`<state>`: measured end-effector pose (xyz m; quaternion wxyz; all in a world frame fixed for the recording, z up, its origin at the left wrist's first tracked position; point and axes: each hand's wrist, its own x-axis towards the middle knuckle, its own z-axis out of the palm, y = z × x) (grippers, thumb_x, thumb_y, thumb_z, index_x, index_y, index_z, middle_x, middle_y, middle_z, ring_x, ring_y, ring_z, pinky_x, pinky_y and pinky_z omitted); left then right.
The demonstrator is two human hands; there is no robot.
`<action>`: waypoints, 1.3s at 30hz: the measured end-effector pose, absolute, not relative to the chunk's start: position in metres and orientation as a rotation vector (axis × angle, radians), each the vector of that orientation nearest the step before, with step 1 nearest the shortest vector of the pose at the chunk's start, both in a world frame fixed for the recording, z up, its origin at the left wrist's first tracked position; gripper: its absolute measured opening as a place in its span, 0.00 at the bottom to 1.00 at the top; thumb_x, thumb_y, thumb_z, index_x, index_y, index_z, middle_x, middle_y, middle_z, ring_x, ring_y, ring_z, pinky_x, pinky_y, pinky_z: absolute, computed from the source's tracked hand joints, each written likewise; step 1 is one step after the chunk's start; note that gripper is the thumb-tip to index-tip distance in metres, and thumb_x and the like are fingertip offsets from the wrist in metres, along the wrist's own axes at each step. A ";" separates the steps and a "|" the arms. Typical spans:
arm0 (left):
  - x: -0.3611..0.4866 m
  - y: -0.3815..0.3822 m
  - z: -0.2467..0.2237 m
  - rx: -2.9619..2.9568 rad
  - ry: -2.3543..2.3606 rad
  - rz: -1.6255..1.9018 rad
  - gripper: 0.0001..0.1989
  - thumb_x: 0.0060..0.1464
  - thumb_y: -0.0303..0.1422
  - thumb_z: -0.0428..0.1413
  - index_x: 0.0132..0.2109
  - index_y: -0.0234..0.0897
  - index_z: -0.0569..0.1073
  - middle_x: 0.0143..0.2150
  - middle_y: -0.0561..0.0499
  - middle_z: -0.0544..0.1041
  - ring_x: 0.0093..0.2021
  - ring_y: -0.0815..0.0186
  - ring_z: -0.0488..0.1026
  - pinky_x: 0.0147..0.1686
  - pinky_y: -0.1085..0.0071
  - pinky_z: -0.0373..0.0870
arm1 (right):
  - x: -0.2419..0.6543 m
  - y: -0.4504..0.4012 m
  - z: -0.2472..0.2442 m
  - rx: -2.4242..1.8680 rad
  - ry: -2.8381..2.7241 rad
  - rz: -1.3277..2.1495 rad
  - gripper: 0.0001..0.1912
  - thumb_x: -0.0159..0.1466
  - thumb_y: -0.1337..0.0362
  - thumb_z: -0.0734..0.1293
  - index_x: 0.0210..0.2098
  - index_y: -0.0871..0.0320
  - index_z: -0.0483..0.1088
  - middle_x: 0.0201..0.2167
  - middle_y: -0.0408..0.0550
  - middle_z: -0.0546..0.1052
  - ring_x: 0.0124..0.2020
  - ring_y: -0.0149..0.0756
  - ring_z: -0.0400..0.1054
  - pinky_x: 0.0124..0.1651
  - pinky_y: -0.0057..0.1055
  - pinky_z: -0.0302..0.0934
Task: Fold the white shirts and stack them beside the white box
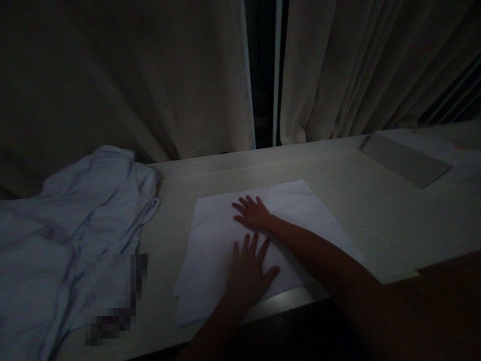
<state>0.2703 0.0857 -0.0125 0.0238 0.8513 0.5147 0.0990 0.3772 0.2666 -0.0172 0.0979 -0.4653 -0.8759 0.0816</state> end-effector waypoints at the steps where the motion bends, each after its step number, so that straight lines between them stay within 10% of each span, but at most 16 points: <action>1: 0.270 0.085 -0.012 2.639 1.589 0.314 0.38 0.57 0.57 0.40 0.70 0.50 0.46 0.73 0.48 0.46 0.72 0.46 0.39 0.65 0.38 0.40 | 0.372 0.273 -0.017 -1.450 -2.555 0.257 0.36 0.68 0.39 0.45 0.69 0.49 0.47 0.71 0.48 0.47 0.70 0.53 0.36 0.66 0.58 0.30; 11: 0.267 0.084 -0.016 2.644 1.572 0.386 0.39 0.57 0.58 0.40 0.70 0.45 0.50 0.71 0.43 0.52 0.71 0.49 0.43 0.66 0.40 0.39 | 0.375 0.203 0.017 -1.274 -2.603 0.137 0.32 0.70 0.43 0.49 0.69 0.46 0.47 0.71 0.43 0.44 0.71 0.48 0.33 0.68 0.55 0.29; 26: 0.152 0.063 -0.032 2.469 2.115 0.256 0.41 0.58 0.55 0.37 0.68 0.29 0.53 0.72 0.37 0.49 0.71 0.48 0.41 0.66 0.49 0.43 | 0.631 0.057 -0.019 -1.966 -2.089 -0.068 0.30 0.71 0.50 0.47 0.68 0.56 0.52 0.68 0.53 0.55 0.69 0.45 0.45 0.66 0.50 0.40; 31: 0.137 0.040 -0.022 2.133 2.471 0.554 0.43 0.58 0.54 0.36 0.65 0.17 0.55 0.65 0.29 0.61 0.66 0.47 0.57 0.63 0.55 0.55 | 0.635 0.054 -0.021 -1.961 -1.696 -0.043 0.31 0.71 0.54 0.44 0.61 0.65 0.62 0.58 0.60 0.69 0.59 0.44 0.62 0.62 0.41 0.51; 39: 0.119 0.036 -0.029 1.940 2.561 0.490 0.37 0.58 0.54 0.35 0.51 0.26 0.72 0.43 0.34 0.75 0.45 0.48 0.72 0.49 0.55 0.67 | 0.641 0.054 -0.018 -1.987 -1.685 -0.077 0.26 0.69 0.53 0.51 0.51 0.63 0.71 0.48 0.59 0.75 0.51 0.46 0.65 0.56 0.38 0.54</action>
